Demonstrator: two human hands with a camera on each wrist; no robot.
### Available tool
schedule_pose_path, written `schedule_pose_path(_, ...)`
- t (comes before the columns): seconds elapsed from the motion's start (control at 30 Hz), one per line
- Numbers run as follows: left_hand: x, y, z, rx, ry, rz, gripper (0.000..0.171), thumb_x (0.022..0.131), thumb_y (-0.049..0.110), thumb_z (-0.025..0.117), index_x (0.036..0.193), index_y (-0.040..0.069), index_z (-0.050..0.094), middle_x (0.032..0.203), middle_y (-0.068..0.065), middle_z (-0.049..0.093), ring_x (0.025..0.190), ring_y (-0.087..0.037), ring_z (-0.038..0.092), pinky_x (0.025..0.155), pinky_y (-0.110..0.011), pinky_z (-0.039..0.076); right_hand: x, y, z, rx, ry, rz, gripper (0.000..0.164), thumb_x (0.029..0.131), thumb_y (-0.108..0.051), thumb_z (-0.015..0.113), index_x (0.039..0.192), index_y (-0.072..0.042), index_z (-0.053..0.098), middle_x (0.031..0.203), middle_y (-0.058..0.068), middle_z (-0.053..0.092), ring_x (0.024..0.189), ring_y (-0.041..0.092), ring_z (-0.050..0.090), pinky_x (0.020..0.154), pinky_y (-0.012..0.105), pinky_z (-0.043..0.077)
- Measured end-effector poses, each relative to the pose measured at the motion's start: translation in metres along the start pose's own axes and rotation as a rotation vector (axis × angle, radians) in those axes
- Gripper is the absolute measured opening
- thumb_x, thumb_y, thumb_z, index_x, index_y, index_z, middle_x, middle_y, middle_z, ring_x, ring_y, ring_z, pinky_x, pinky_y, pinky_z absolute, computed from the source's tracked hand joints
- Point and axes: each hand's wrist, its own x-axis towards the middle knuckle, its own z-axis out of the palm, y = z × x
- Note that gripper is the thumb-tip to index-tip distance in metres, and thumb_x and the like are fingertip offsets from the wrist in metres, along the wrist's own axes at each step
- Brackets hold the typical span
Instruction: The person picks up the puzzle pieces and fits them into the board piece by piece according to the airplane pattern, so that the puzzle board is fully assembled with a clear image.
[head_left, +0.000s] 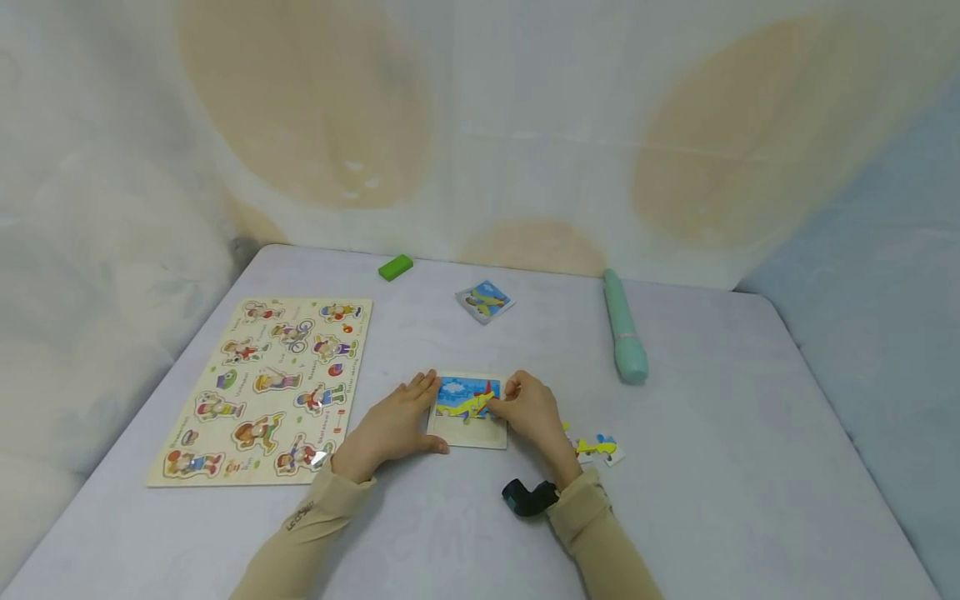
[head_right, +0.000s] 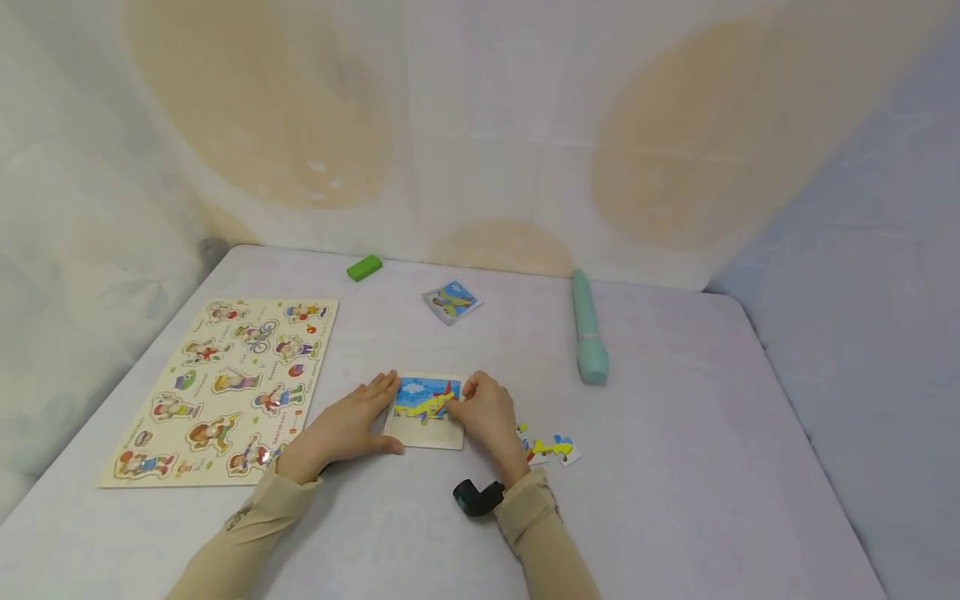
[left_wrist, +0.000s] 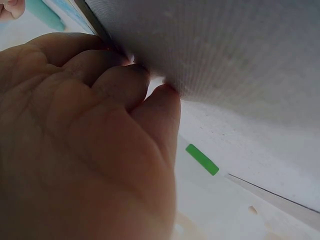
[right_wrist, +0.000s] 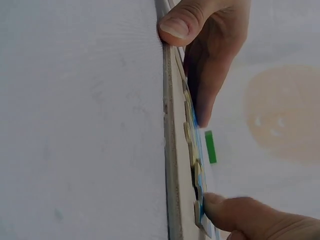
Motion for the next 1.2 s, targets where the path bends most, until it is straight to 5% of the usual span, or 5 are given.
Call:
schedule_pose_path(0.4,-0.001,0.002,0.0,-0.007,-0.014,-0.014,0.102,0.074,0.046,0.079,0.15,-0.002,0.03,0.159,-0.017,0.024,0.149,-0.034,0.02,0.122,-0.049,0.022,0.005,-0.006,-0.006,-0.056,-0.07,0.026,0.026,0.077,-0.015,0.08,0.086,-0.006,0.057,0.068,0.002,0.052,0.058,0.015,0.047,0.049,0.022,0.034)
schedule_pose_path(0.67,0.001,0.001,0.001,0.018,-0.018,-0.01,0.103,0.076,0.047,0.078,0.151,-0.001,0.027,0.16,-0.017,0.023,0.149,-0.033,0.021,0.121,-0.049,0.023,0.014,-0.021,-0.011,-0.347,-0.111,-0.024,0.036,0.072,-0.022,0.085,0.096,-0.011,0.06,0.074,0.002,0.062,0.062,0.016,0.052,0.051,0.025,0.037)
schedule_pose_path(0.93,0.002,0.0,-0.002,0.038,-0.013,-0.009,0.102,0.076,0.049,0.077,0.151,-0.001,0.028,0.16,-0.017,0.023,0.149,-0.032,0.021,0.121,-0.048,0.023,0.011,-0.002,-0.006,-0.144,-0.144,-0.056,0.009,0.086,-0.023,0.073,0.093,-0.025,0.077,0.077,-0.005,0.065,0.063,0.012,0.047,0.055,0.023,0.032)
schedule_pose_path(1.03,0.001,0.0,-0.001,0.026,-0.016,-0.013,0.102,0.076,0.048,0.077,0.151,-0.001,0.028,0.16,-0.016,0.023,0.149,-0.032,0.02,0.122,-0.048,0.022,0.008,0.002,-0.004,-0.14,-0.145,-0.105,0.01,0.088,-0.022,0.07,0.092,-0.027,0.078,0.086,-0.006,0.07,0.068,0.011,0.049,0.059,0.024,0.034)
schedule_pose_path(1.2,0.001,0.001,0.0,0.024,-0.014,-0.012,0.102,0.076,0.047,0.078,0.15,-0.002,0.028,0.16,-0.017,0.024,0.149,-0.033,0.021,0.121,-0.049,0.023,0.007,0.006,-0.003,-0.168,-0.163,-0.164,0.007,0.086,-0.028,0.073,0.092,-0.027,0.076,0.069,-0.007,0.056,0.061,0.011,0.044,0.054,0.022,0.029)
